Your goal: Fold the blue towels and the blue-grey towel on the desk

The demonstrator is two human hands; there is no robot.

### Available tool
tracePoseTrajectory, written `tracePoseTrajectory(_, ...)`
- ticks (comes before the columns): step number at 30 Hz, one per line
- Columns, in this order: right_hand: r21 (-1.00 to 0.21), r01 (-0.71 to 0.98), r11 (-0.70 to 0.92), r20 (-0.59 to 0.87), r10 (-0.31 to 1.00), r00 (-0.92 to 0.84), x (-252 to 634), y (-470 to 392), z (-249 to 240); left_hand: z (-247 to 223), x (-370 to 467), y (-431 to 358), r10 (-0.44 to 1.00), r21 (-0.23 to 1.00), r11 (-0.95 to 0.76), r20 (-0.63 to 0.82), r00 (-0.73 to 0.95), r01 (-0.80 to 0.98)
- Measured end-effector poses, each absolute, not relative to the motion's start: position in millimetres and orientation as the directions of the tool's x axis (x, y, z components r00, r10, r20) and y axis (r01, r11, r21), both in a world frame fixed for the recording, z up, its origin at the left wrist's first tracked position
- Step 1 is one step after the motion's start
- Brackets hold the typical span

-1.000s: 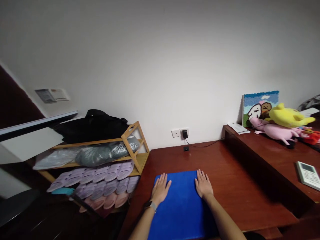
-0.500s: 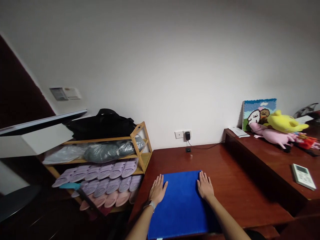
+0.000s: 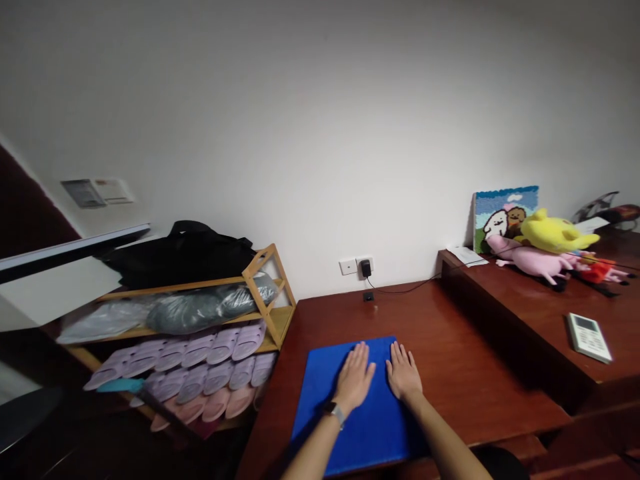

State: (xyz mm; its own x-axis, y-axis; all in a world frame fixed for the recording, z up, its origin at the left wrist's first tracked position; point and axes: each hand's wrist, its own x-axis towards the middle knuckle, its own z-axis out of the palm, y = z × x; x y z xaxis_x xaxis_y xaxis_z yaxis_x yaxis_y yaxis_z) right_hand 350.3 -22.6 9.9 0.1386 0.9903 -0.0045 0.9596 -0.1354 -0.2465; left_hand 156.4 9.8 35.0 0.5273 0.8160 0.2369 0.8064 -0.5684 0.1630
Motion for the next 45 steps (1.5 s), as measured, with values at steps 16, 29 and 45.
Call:
tracePoseTrajectory(16,-0.270,0.952,-0.144,0.013,0.988,0.153,348,-23,9,27,29,-8,0.969,0.127,-0.247,0.055,0.242,0.961)
tracePoseTrajectory(29,-0.251,0.957,-0.144,-0.005,0.989,0.147,344,-58,14,25,10,-14,0.974,0.137,-0.221,0.085,0.210,0.966)
tracePoseTrajectory(45,-0.279,0.949,-0.145,0.007,0.988,0.153,343,-76,13,40,158,-45,0.813,0.222,-0.581,0.185,0.552,0.783)
